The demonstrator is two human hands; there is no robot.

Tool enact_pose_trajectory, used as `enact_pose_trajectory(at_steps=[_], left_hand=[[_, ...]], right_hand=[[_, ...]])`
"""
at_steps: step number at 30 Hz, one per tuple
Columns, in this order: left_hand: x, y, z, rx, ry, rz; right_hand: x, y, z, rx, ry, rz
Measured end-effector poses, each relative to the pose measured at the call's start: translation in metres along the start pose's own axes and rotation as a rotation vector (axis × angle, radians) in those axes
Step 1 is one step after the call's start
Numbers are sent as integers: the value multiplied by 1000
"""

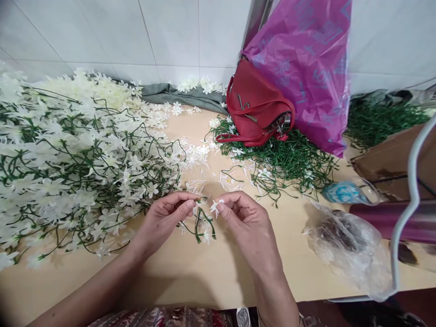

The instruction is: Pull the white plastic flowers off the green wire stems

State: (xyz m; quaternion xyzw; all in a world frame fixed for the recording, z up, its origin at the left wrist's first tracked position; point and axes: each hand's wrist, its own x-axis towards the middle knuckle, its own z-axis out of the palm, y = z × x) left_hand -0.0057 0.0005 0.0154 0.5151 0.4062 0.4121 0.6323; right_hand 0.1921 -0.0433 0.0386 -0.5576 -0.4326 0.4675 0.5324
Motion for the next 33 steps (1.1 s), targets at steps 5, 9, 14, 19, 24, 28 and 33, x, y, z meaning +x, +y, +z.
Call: enact_pose_trajectory(at_steps=[5,9,14,19,24,28,33], left_hand=[[0,-5,0,96,-16,33],[0,-9,0,132,-11,34],[0,-9,2,180,-19,45],[0,-6,3,210,-36,74],[-1,-5,3,218,-76,53],[-1,-8,3,212,-92,38],[-5,-12,5,235,-62,43]], right_hand=[[10,10,5,112,-87,131],[13,9,7,203,-108,229],[15,8,8,276,-148,295],[16,10,9,290,-171,331],[15,12,8,302,-187,340],[13,16,10,283,-195,305],[13,21,13,248,-162,267]])
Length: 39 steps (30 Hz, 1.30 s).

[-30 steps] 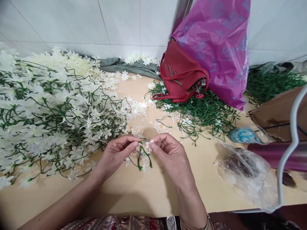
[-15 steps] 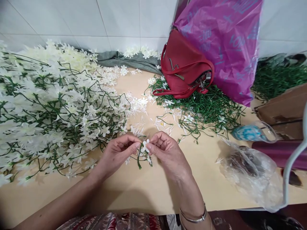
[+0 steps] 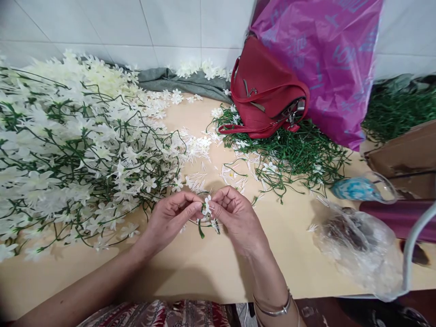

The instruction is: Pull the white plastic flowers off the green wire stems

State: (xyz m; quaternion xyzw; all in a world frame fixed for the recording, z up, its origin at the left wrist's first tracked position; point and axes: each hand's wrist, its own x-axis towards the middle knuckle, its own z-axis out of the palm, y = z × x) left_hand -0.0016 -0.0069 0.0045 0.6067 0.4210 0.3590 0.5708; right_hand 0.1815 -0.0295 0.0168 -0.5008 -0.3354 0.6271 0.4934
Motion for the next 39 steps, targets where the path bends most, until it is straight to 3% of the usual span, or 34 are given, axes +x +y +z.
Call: enact_pose_trajectory(at_steps=[6,13,39], left_hand=[[-2,-5,3,33,32,22],[-1,-4,8,-80,89,-7],[-1,0,9,-63,58,24]], right_hand=[[1,2,5,-40,24,-31],[1,6,16,-17,98,-81],[1,5,4,23,-37,31]])
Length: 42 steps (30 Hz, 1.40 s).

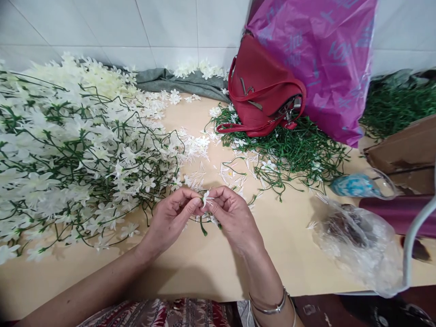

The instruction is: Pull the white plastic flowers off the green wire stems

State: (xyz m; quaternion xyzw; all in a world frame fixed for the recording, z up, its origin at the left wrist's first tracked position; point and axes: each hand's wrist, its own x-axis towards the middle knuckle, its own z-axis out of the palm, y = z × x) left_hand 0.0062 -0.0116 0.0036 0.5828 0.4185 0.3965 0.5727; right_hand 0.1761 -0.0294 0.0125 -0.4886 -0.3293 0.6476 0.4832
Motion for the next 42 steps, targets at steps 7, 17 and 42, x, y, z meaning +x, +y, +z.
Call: enact_pose_trajectory(at_steps=[7,17,42], left_hand=[[1,0,-2,23,-24,14],[1,0,-2,44,-17,38],[-1,12,-2,75,-8,159]], right_hand=[[-3,-7,-6,-69,-55,30],[-1,-1,-5,-26,-38,15],[1,-15,-21,1,-59,-60]])
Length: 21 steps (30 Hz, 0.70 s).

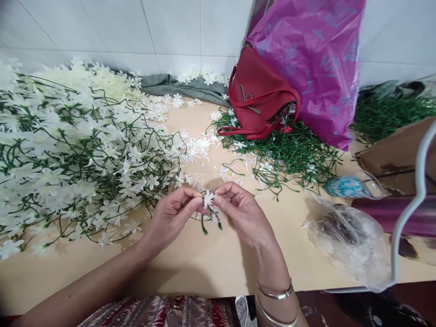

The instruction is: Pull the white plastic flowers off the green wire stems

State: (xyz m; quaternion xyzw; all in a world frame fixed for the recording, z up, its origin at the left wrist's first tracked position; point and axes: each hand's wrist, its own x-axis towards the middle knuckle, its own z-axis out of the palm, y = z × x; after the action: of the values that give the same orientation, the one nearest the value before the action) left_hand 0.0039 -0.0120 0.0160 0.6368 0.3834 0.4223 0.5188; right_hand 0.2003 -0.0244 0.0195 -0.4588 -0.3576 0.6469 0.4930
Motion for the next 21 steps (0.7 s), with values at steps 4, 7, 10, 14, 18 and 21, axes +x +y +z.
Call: enact_pose_trajectory(at_steps=[4,7,10,14,18,21], left_hand=[[3,32,-13,-46,351,267],[6,47,-32,76,607,450],[3,45,-50,197,610,519],[-13,34,-55,334,589,549],[-37,28,-45,520,556,567],[-50,18,-36,624,414,597]], right_hand=[[3,1,-10,53,278,-258],[6,5,-12,-97,363,-364],[5,8,-9,-294,364,-414],[1,10,-5,-532,308,-442],[0,14,-2,-836,230,-535],[6,20,1,-1008,230,-629]])
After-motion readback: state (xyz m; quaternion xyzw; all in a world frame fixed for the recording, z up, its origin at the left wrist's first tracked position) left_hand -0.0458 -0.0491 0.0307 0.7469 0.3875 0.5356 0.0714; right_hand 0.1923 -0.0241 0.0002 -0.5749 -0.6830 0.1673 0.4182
